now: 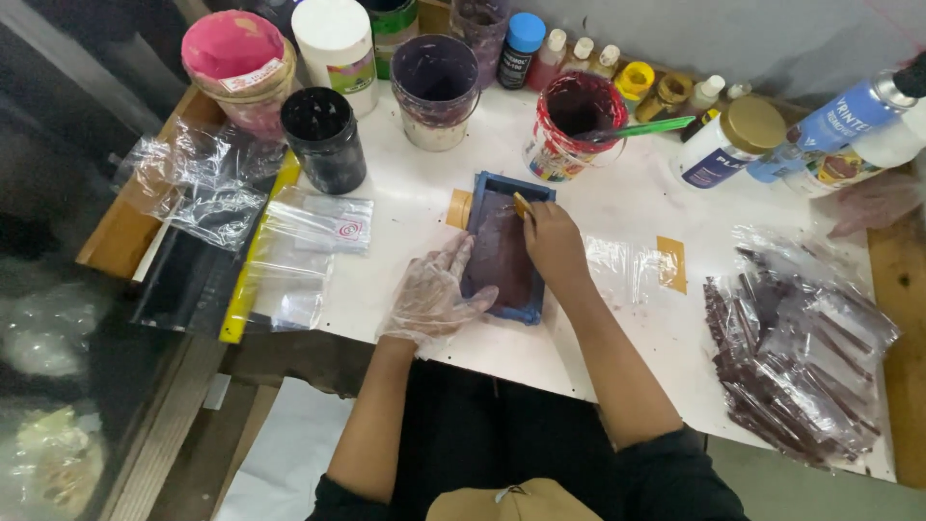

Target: Spreading dark ink or paint inside a blue rectangular mold using a small yellow sponge tool to create an even coating.

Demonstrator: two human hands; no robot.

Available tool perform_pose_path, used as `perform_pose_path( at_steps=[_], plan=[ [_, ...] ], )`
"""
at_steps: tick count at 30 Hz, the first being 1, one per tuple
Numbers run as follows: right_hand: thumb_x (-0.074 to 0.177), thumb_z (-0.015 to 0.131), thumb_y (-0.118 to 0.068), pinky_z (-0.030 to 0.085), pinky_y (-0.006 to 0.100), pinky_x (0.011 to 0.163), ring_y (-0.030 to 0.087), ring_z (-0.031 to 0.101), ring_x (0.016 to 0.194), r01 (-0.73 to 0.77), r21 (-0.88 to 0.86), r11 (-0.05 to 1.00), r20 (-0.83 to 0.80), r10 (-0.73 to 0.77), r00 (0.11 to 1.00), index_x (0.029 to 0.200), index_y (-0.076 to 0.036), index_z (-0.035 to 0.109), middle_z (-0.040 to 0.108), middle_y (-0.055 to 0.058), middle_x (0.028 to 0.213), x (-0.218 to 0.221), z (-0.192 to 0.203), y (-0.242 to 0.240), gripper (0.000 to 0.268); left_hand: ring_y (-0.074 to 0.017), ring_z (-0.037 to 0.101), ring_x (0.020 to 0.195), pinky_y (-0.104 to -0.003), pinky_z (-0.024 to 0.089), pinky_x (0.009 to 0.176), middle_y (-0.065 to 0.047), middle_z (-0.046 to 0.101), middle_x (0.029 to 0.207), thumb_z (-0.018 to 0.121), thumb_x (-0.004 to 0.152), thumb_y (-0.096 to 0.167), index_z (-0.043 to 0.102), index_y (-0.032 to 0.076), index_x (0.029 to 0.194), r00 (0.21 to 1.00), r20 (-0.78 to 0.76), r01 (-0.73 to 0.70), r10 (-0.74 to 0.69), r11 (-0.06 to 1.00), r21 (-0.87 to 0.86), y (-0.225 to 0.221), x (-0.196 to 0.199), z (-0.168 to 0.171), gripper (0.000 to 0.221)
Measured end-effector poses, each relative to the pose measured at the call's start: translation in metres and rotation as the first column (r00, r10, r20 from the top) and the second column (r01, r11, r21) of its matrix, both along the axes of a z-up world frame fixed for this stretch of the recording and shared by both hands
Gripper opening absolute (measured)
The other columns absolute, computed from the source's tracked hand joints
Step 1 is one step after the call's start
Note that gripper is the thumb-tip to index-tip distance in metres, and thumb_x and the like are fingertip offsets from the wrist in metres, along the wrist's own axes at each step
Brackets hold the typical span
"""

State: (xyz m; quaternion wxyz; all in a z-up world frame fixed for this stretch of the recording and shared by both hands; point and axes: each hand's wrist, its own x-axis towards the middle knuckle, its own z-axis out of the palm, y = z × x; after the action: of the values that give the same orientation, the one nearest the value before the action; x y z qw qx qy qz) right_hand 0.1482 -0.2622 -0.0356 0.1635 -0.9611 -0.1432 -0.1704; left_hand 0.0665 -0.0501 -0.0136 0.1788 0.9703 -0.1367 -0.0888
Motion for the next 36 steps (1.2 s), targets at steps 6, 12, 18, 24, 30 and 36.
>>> perform_pose_path(
  at_steps=[6, 12, 18, 24, 30, 36],
  plan=[
    [0.106, 0.058, -0.021, 0.058, 0.038, 0.083, 0.033, 0.072, 0.092, 0.106, 0.362, 0.926, -0.224, -0.025, 0.974, 0.114, -0.001, 0.071, 0.07, 0.017, 0.093, 0.0, 0.01, -0.003, 0.024, -0.0285, 0.049, 0.136, -0.047, 0.043, 0.104, -0.006, 0.034, 0.166, 0.057, 0.081, 0.07, 0.025, 0.016, 0.163, 0.998, 0.048, 0.031, -0.03, 1.0, -0.005, 0.003, 0.003, -0.016, 0.103],
    [0.105, 0.062, -0.022, 0.058, 0.039, 0.076, 0.032, 0.072, 0.087, 0.152, 0.418, 0.896, -0.179, -0.083, 0.98, 0.108, -0.003, 0.072, 0.07, 0.016, 0.087, 0.005, 0.003, -0.021, 0.022, -0.0296, 0.049, 0.135, -0.049, 0.043, 0.103, -0.007, 0.03, 0.167, 0.061, 0.078, 0.068, 0.019, 0.016, 0.164, 0.995, 0.084, 0.049, -0.048, 0.999, -0.01, 0.003, 0.002, -0.025, 0.109],
    [0.107, 0.056, -0.017, 0.058, 0.042, 0.088, 0.034, 0.071, 0.099, 0.081, 0.173, 0.982, -0.134, -0.058, 0.989, 0.113, -0.001, 0.068, 0.069, 0.018, 0.098, -0.003, 0.0, 0.002, 0.02, -0.027, 0.051, 0.133, -0.047, 0.042, 0.103, -0.005, 0.034, 0.164, 0.056, 0.085, 0.066, 0.025, 0.017, 0.163, 0.997, 0.076, -0.017, 0.018, 1.0, -0.006, -0.003, -0.003, -0.009, 0.097],
    [0.107, 0.057, -0.017, 0.057, 0.045, 0.091, 0.037, 0.07, 0.103, 0.028, 0.292, 0.956, -0.14, 0.014, 0.99, 0.118, -0.001, 0.066, 0.069, 0.019, 0.102, 0.001, -0.01, -0.001, 0.021, -0.0259, 0.051, 0.134, -0.047, 0.042, 0.103, -0.005, 0.036, 0.164, 0.056, 0.083, 0.067, 0.024, 0.018, 0.163, 0.994, 0.104, -0.016, 0.012, 0.999, 0.033, -0.003, -0.002, -0.017, 0.099],
    [0.106, 0.061, -0.025, 0.054, 0.044, 0.094, 0.034, 0.07, 0.104, 0.15, 0.58, 0.801, -0.31, 0.047, 0.95, 0.12, -0.002, 0.07, 0.072, 0.018, 0.106, 0.002, -0.006, -0.012, 0.028, -0.0267, 0.052, 0.134, -0.047, 0.042, 0.102, -0.007, 0.037, 0.163, 0.056, 0.083, 0.067, 0.027, 0.017, 0.162, 0.997, 0.077, -0.019, 0.018, 1.0, 0.006, -0.004, -0.003, -0.004, 0.097],
    [0.104, 0.065, -0.02, 0.058, 0.042, 0.083, 0.032, 0.072, 0.09, 0.005, 0.394, 0.919, -0.162, 0.064, 0.985, 0.114, -0.004, 0.072, 0.07, 0.017, 0.093, 0.002, -0.005, -0.022, 0.02, -0.0296, 0.051, 0.135, -0.047, 0.041, 0.104, -0.009, 0.034, 0.165, 0.057, 0.081, 0.071, 0.026, 0.014, 0.162, 0.999, 0.033, -0.021, 0.021, 1.0, -0.007, -0.004, -0.005, 0.016, 0.104]
  ],
)
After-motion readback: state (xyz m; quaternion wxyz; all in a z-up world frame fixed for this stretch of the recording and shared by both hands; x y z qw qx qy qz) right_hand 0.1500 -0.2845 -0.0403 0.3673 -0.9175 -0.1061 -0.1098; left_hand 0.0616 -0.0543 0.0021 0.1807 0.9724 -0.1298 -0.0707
